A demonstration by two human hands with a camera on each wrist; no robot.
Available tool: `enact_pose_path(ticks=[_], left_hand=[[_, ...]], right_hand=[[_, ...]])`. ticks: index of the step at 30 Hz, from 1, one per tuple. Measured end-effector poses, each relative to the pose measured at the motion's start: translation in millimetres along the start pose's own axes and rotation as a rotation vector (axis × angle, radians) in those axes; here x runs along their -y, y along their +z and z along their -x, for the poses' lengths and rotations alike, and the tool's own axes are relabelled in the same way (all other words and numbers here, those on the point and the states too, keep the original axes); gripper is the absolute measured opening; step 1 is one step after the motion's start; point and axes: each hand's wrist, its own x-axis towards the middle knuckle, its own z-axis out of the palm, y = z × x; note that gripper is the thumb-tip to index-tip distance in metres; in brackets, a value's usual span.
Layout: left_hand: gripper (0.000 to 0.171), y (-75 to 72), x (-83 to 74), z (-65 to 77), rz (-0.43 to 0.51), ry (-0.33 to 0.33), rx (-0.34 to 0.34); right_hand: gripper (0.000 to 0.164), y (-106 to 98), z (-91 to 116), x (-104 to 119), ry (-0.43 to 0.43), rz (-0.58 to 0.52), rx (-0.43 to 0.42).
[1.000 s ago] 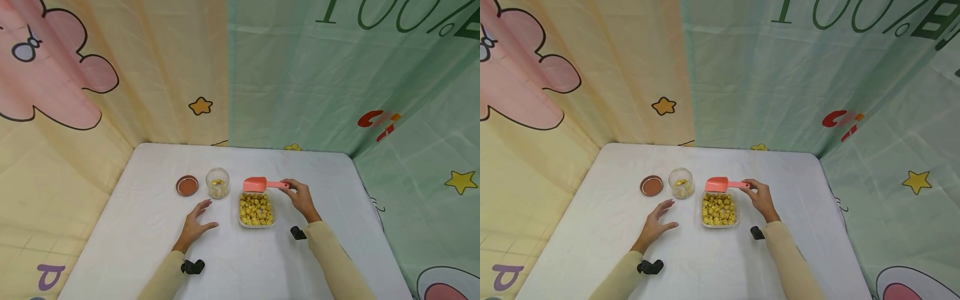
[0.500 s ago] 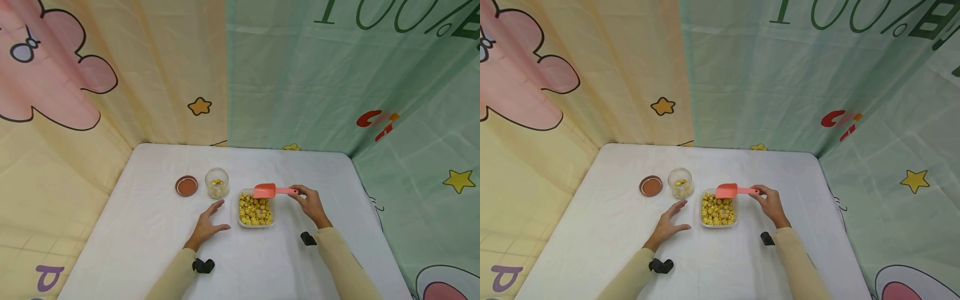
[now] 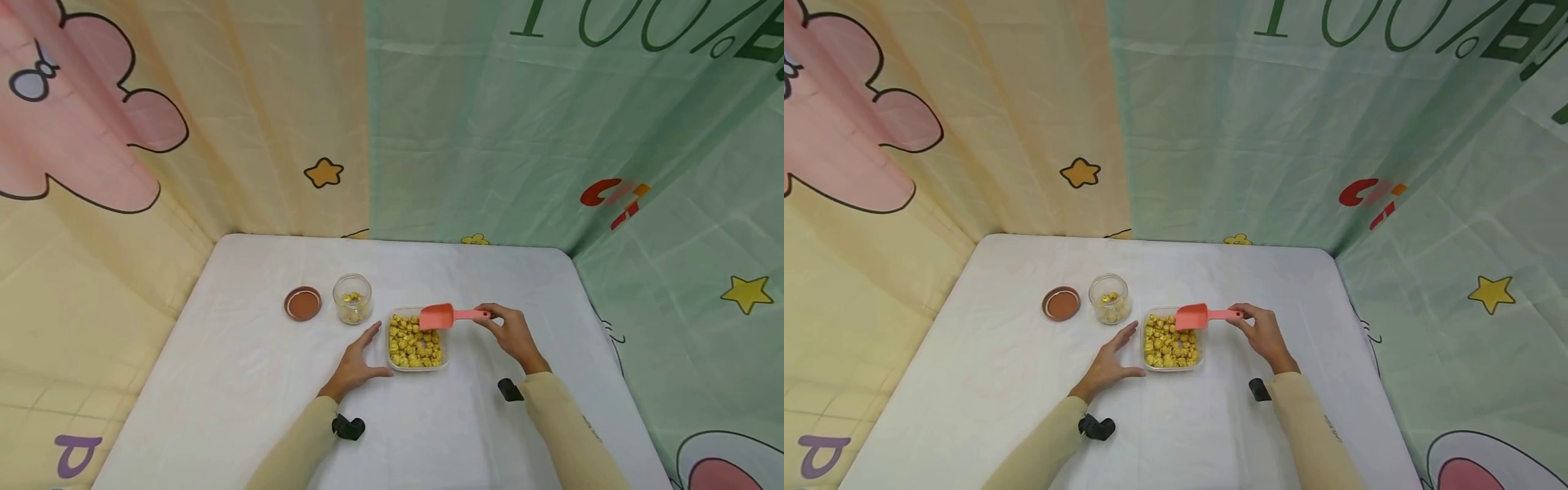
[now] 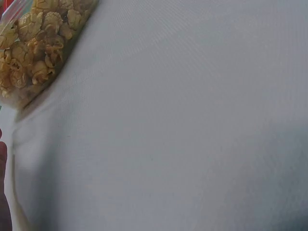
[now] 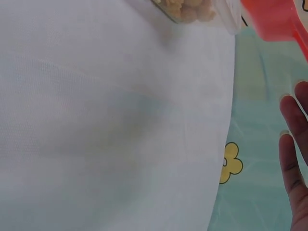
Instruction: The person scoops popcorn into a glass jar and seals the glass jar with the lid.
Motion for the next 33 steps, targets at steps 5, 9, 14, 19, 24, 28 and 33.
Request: enact_pose_path(ticks=[5, 9, 14, 19, 24, 28, 33], left_hand=[[0.111, 4.5, -0.3, -6.1, -0.006, 0.009, 0.041], [0.116, 7.5, 0.3, -9.9, -0.034, -0.011, 0.066], [0.12, 9.5, -0.5, -13.9, -0.058, -0.043, 0.085], [0.121, 11.5, -0.7, -18.1, -0.066, -0.047, 0.089], [0.124, 13.7, -1.6, -21.5, -0.058, -0.068, 0.097], [0.126, 15.2, -1.5, -23.5, -0.051, -0.085, 0.106], [0.127, 15.4, -1.5, -24.5, -0.038, -0.104, 0.113]], right_hand=[[0.023, -3.3, -1.5, 1.9, -0.06, 0.05, 0.012], [0.023, -4.6, -2.9, 4.7, -0.093, 0.094, 0.022], [0.022, -6.3, -4.4, 10.2, -0.103, 0.142, 0.056], [0.023, -9.1, -6.8, 18.1, -0.099, 0.186, 0.111], [0.023, -12.7, -9.5, 31.9, -0.078, 0.263, 0.175], [0.023, -14.6, -12.0, 45.6, -0.065, 0.348, 0.209], [0.021, -14.3, -14.5, 58.4, -0.058, 0.4, 0.221]])
